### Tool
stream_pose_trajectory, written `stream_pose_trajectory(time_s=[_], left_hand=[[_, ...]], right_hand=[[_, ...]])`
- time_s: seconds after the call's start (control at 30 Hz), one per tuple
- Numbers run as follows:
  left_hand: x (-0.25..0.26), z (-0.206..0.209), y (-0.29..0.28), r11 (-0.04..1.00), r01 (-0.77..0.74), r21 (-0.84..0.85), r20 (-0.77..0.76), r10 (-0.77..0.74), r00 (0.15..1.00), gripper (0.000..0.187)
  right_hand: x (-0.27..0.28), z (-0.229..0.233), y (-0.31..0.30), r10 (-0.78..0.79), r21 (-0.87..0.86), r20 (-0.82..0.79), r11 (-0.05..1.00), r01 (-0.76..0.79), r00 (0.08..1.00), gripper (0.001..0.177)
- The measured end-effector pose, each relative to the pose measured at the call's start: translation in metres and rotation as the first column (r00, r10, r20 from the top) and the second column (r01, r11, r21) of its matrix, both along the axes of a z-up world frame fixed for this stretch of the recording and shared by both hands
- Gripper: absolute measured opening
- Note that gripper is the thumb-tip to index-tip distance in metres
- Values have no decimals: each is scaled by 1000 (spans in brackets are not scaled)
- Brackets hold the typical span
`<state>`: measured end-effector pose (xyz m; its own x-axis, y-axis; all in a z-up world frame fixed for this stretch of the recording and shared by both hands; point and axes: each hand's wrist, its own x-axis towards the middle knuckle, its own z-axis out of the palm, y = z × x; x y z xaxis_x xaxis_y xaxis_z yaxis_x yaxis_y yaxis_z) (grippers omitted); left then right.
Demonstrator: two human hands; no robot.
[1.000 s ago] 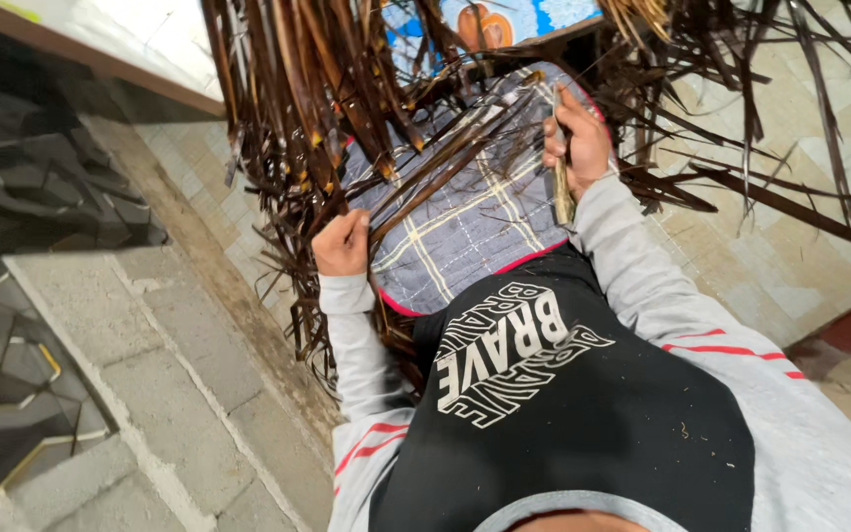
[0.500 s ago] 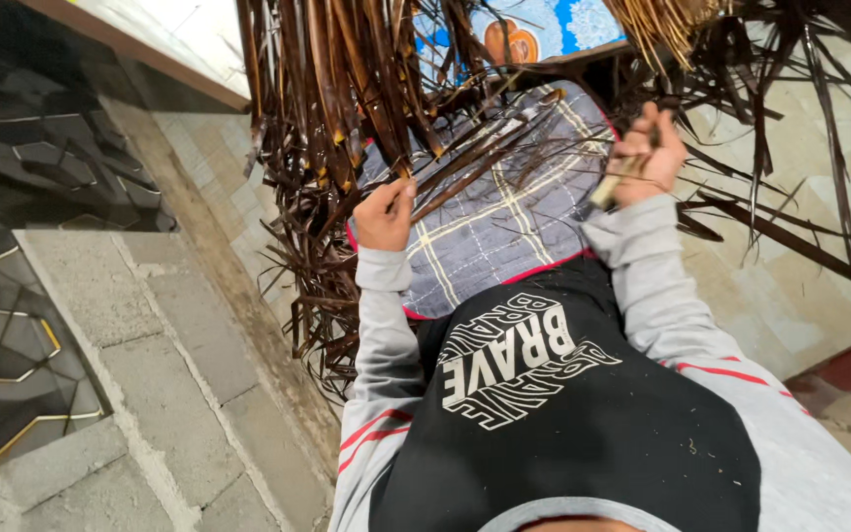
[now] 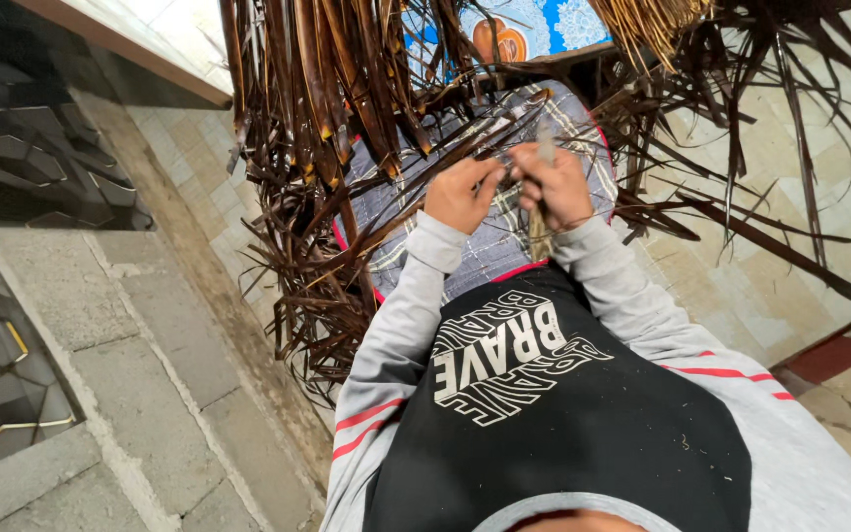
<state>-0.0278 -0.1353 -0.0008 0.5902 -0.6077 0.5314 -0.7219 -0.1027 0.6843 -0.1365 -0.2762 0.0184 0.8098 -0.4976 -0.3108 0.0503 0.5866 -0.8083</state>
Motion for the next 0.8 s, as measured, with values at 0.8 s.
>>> stream_pose_trajectory(time_s=[0.8], left_hand=[[4, -18, 38, 995, -76, 63, -11, 77, 997, 8]], right_hand=[[2, -1, 22, 101, 53, 14, 993, -101, 995, 26]])
